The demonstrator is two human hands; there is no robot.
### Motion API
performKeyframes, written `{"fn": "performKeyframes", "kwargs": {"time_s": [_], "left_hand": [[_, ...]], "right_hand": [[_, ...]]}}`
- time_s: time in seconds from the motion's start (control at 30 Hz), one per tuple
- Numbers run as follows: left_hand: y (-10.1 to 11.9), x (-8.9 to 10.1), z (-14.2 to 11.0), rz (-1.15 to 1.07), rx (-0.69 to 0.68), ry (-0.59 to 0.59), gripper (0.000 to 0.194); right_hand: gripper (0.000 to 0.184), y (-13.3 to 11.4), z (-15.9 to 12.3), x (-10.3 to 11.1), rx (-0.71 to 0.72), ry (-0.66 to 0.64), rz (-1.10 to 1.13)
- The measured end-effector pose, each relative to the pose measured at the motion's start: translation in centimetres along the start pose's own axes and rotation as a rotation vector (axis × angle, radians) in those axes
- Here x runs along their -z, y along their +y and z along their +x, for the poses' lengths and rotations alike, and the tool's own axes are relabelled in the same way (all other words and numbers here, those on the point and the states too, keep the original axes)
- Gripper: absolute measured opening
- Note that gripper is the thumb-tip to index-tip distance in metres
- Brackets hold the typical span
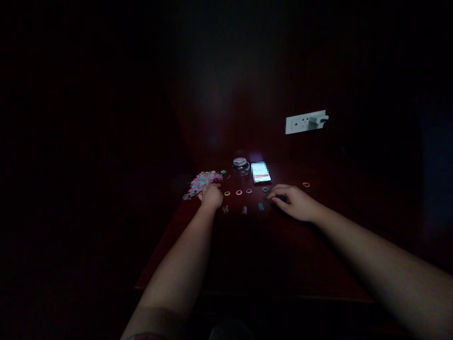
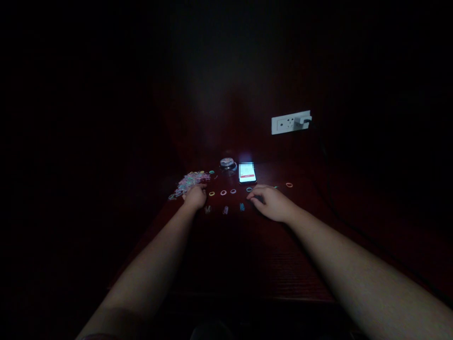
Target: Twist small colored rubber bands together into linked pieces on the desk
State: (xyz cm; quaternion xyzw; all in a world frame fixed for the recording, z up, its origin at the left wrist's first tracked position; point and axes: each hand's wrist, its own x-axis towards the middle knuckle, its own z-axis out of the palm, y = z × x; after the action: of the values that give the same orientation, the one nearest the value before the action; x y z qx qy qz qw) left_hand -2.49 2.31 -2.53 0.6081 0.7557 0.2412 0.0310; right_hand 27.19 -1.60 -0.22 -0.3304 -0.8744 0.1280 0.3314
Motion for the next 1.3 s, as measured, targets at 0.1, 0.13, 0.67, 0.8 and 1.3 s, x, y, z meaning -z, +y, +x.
{"fn": "performKeyframes", "kwargs": {"time_s": [0.1, 0.13, 0.67, 0.8, 1.3], "left_hand": [[0.3, 0.3, 0.0, -0.029, 0.008, 0.033, 0.035], [0.4, 0.4, 0.1, -0.035, 0.008, 0.045, 0.035], [7.2, 1.7, -5.2, -0.561, -0.585, 0.068, 0.010], [8.1, 2.1, -6.5, -0.562, -0.666, 0.028, 0.008], [8.1, 2.2, -6.9, -0.539, -0.725, 0.016, 0.020]], "right_hand": [[0.018, 0.2, 0.0, 0.0, -0.008, 0.004, 0.007], [0.018, 0.3, 0.0, 0.0, -0.008, 0.007, 0.008], [0.023, -0.8, 0.2, -0.4, -0.029, 0.164, 0.123], [0.021, -1.2, 0.4, -0.4, -0.024, 0.197, 0.144], [0.012, -0.9, 0.4, -0.3, -0.024, 0.168, 0.154]]}}
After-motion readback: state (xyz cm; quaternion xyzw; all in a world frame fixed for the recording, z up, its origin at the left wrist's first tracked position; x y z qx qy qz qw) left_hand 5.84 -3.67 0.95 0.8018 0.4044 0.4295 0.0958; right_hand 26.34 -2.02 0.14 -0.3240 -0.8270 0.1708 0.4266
